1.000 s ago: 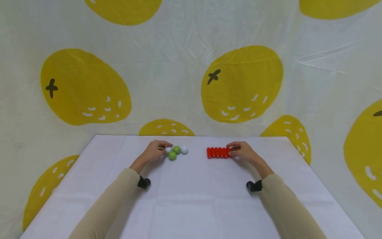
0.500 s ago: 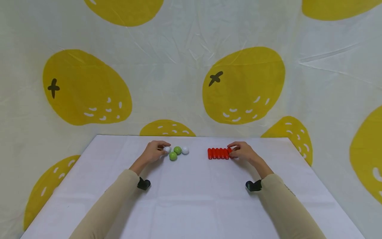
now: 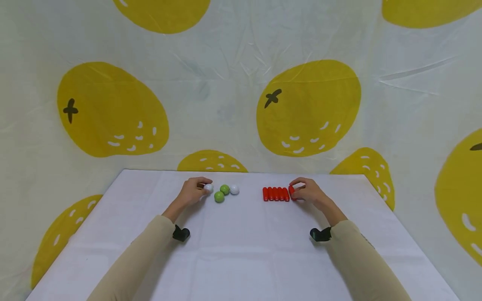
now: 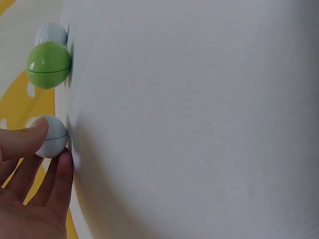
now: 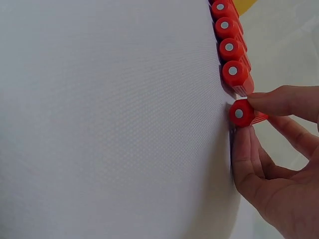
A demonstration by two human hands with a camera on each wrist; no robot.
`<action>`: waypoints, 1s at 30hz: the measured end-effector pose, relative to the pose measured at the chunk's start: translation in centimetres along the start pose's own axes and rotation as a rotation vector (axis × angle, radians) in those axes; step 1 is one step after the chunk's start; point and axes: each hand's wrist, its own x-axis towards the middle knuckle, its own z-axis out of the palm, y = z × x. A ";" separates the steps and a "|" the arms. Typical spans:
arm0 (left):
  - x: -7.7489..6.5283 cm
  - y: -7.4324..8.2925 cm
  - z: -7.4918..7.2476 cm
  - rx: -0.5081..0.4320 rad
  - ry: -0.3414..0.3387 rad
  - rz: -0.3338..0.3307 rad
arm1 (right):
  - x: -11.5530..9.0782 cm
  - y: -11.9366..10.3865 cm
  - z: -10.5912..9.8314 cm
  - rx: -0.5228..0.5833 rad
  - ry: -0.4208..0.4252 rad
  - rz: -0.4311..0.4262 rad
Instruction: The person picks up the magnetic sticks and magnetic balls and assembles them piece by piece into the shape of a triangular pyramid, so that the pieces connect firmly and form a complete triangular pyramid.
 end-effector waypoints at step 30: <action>-3.0 0.0 -0.1 -0.051 0.071 -0.082 | -2.9 -0.5 -0.6 0.122 0.028 -0.066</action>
